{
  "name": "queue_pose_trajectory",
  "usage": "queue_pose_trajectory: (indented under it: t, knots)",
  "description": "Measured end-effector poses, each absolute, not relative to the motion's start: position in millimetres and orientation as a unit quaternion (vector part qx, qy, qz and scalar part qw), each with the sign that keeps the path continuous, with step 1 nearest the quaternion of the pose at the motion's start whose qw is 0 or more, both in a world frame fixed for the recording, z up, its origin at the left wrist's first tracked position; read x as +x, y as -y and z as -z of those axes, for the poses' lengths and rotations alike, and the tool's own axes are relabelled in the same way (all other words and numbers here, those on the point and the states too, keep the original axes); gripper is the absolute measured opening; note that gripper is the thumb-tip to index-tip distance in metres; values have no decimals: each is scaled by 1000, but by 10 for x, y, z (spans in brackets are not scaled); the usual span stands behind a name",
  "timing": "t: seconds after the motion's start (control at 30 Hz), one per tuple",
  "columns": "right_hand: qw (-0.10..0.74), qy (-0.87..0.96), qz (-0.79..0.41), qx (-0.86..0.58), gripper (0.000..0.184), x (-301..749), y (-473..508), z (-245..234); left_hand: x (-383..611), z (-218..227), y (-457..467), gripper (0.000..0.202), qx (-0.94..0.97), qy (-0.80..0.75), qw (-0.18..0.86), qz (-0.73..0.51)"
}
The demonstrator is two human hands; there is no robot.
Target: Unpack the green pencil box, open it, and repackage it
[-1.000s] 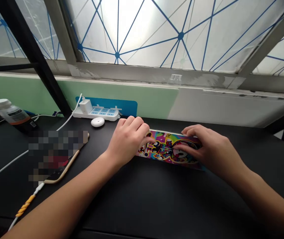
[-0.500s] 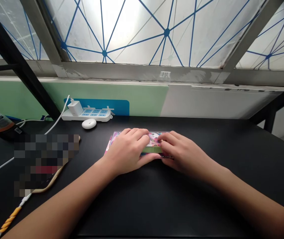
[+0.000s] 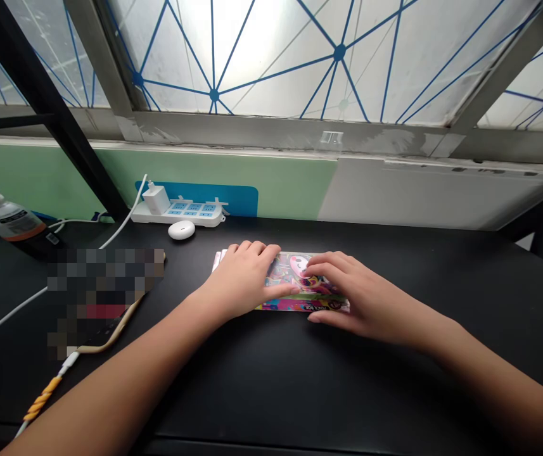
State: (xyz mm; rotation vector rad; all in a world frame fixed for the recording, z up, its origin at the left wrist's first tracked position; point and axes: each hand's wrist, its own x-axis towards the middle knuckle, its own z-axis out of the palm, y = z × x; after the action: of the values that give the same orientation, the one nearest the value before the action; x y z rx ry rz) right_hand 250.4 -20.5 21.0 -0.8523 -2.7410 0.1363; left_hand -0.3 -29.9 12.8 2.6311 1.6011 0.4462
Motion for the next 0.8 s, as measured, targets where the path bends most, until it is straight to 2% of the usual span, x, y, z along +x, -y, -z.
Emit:
queue_pose_trajectory:
  t: [0.13,0.27,0.4,0.57,0.67,0.73,0.8]
  knots:
    - [181,923,-15,-339,56,2534,130,-139,36,-144,341,69,849,-497,-47,-176]
    - [237,893,28,-381,57,2567,59,-152,76,-179,381,72,857,-456,-104,-217]
    - [254,887,51,-381,52,2618,25,-236,93,-197,394,73,866,-424,-121,-234]
    - [279,879,70,-379,59,2633,63,-281,23,-233,354,70,847,-444,-146,-255]
    - [288,873,122,-374,62,2625,110,-292,-42,-280,326,68,828,-463,-172,-265]
    - [275,876,168,-359,56,2621,130,-293,-65,-303,319,63,829,-463,-185,-252]
    - [251,885,202,-336,40,2615,135,-286,-64,-311,324,48,840,-456,-192,-224]
